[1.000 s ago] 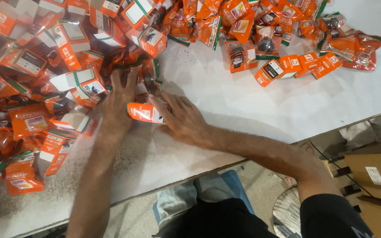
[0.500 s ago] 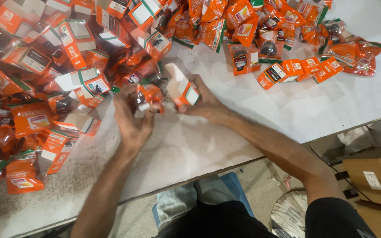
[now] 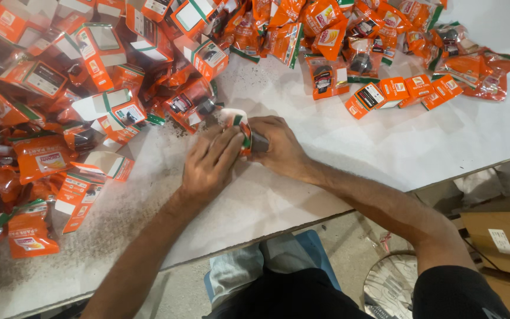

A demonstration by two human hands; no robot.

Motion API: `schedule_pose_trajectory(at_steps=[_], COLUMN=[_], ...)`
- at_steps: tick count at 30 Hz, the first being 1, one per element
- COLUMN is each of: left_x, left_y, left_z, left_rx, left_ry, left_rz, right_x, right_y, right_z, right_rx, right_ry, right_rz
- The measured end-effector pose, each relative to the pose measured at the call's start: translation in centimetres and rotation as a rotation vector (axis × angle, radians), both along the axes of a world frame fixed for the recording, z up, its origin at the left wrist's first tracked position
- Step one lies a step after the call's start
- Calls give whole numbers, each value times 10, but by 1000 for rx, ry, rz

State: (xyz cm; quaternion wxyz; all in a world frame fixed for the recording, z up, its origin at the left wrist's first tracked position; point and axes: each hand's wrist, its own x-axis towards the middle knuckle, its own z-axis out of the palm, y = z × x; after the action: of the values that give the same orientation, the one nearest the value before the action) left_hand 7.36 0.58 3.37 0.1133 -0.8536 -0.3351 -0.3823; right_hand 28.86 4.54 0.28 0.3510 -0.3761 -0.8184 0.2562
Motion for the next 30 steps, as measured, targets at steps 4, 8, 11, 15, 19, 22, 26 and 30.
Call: schedule_pose_trajectory(at_steps=[4,8,11,15,19,22,26,30], left_x=[12,18,20,27,32,31,24,26], left_y=[8,16,18,16,19,22,32,42], left_z=[2,1,-2,-7,-9,-10,-14,-26], left_rx=[-122,-185,-195,-225,-362,-495,-1067,-1026], left_ry=[-75,-92,-77,-153,-233,-664,-902,-889], left_rz=[46,51,61,191,213,112,0,-1], right_x=[0,-1,-1,-1,-1,-2,-3,-1], right_y=[1,2,3,3,2,0,-6,-13], right_z=[-2,0,0,-2,-2,1,5,7], right_rx=[-29,-121,-98,-42,-16,11,-12,-253], right_ry=[-4,-14,-8,4,-3,3,58,209], right_rz=[-35,-53,-28,21,3,7,-13,-13])
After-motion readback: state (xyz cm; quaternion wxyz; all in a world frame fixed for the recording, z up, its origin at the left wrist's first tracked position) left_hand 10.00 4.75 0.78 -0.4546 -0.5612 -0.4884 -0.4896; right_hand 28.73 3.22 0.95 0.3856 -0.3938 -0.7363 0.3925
